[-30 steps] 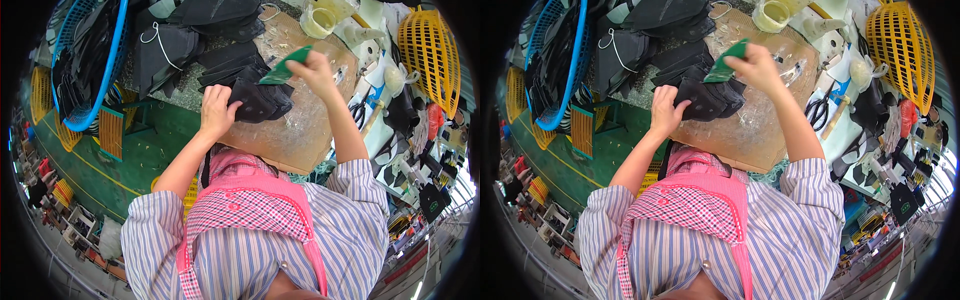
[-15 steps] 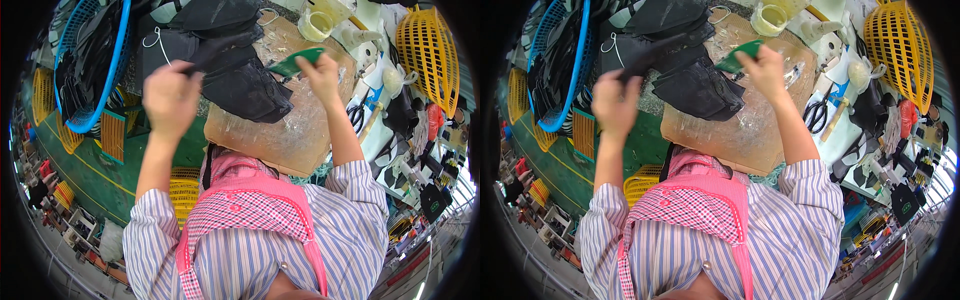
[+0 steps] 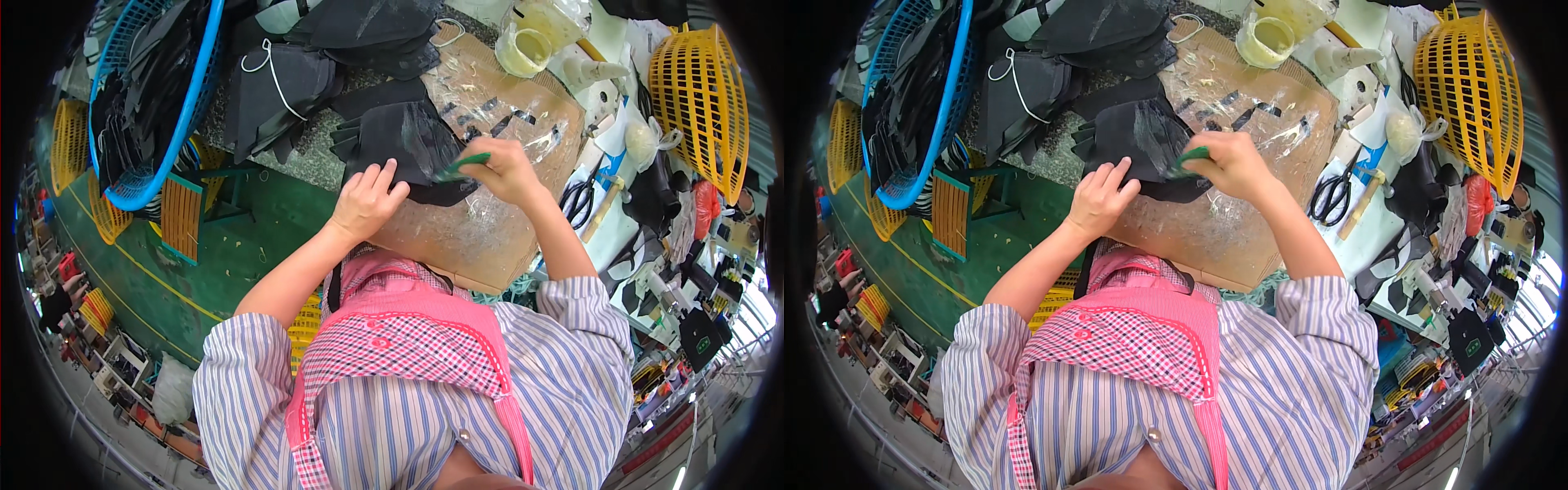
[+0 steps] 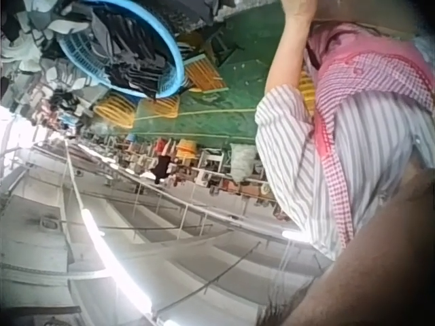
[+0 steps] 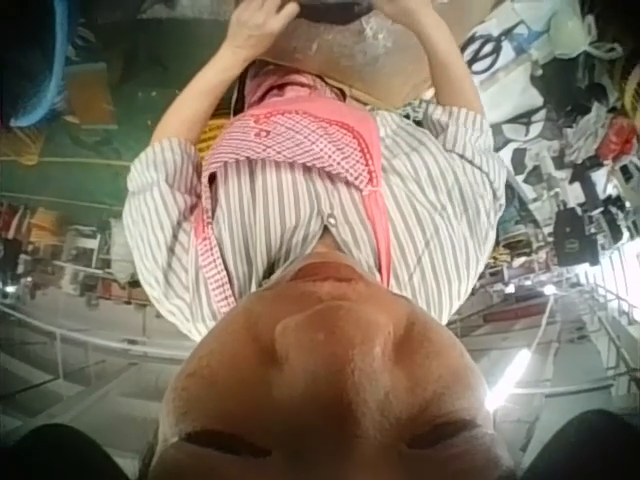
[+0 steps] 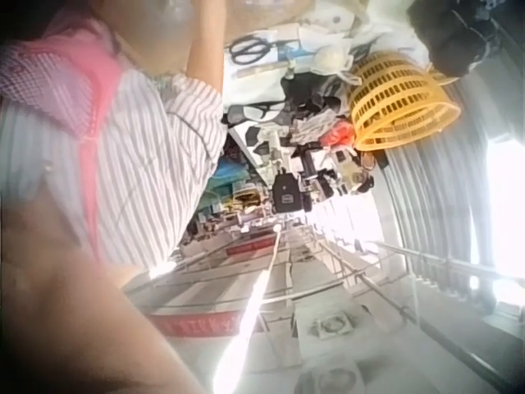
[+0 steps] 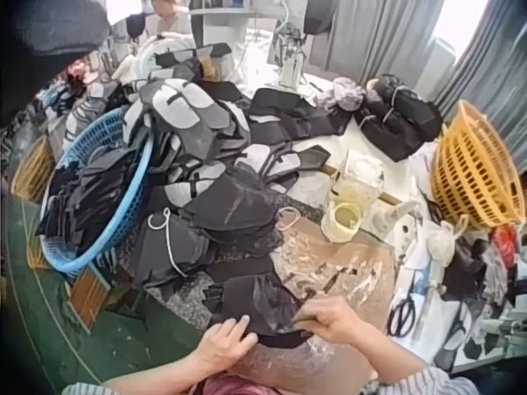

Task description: Apply adhesive to shoe upper components using a hand-held spreader tool.

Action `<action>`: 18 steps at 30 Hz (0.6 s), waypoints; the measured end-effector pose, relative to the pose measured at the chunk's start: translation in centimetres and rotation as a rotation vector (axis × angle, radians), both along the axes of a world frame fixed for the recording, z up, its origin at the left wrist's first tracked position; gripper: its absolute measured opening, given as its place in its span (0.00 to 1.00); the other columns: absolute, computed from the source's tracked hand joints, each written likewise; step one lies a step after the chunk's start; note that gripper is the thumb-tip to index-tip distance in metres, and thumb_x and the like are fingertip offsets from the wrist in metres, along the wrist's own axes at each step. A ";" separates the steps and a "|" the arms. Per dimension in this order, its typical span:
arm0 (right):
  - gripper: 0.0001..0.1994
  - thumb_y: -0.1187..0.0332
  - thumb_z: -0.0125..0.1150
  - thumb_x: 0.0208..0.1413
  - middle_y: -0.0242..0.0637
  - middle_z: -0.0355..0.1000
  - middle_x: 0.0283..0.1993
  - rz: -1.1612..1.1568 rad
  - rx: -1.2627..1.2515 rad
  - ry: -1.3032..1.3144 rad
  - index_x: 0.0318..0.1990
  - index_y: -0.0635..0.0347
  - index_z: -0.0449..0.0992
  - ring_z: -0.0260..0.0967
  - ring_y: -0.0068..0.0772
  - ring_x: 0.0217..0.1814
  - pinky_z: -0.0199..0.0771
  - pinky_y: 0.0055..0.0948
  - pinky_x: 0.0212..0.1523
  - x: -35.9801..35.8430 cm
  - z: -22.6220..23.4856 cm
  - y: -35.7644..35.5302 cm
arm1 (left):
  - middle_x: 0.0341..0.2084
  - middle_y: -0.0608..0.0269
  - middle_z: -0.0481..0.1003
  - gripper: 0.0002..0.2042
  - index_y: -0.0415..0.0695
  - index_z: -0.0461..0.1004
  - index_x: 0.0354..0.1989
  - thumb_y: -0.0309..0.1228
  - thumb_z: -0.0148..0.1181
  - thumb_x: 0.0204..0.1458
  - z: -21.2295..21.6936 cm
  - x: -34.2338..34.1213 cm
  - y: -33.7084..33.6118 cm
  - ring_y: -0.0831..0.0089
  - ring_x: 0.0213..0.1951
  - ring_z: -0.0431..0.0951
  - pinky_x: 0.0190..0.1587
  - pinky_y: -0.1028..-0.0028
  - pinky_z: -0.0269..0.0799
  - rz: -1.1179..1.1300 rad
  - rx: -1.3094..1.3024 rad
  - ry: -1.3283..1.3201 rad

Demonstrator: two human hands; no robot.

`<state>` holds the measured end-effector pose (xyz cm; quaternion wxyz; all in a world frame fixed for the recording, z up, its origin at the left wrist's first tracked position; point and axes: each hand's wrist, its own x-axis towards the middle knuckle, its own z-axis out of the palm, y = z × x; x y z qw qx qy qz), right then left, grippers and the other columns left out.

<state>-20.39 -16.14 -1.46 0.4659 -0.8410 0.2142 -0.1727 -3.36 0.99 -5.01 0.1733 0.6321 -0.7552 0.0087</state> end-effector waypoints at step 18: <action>0.07 0.68 0.57 0.46 0.36 0.69 0.17 -0.927 -0.321 -0.352 0.26 0.62 0.73 0.63 0.22 0.19 0.61 0.21 0.22 -2.5 -4.1 -11.9 | 0.20 0.71 0.67 0.10 0.39 0.68 0.27 0.18 0.56 0.32 4.3 7.9 -8.6 0.83 0.28 0.66 0.32 0.82 0.61 0.344 0.850 1.346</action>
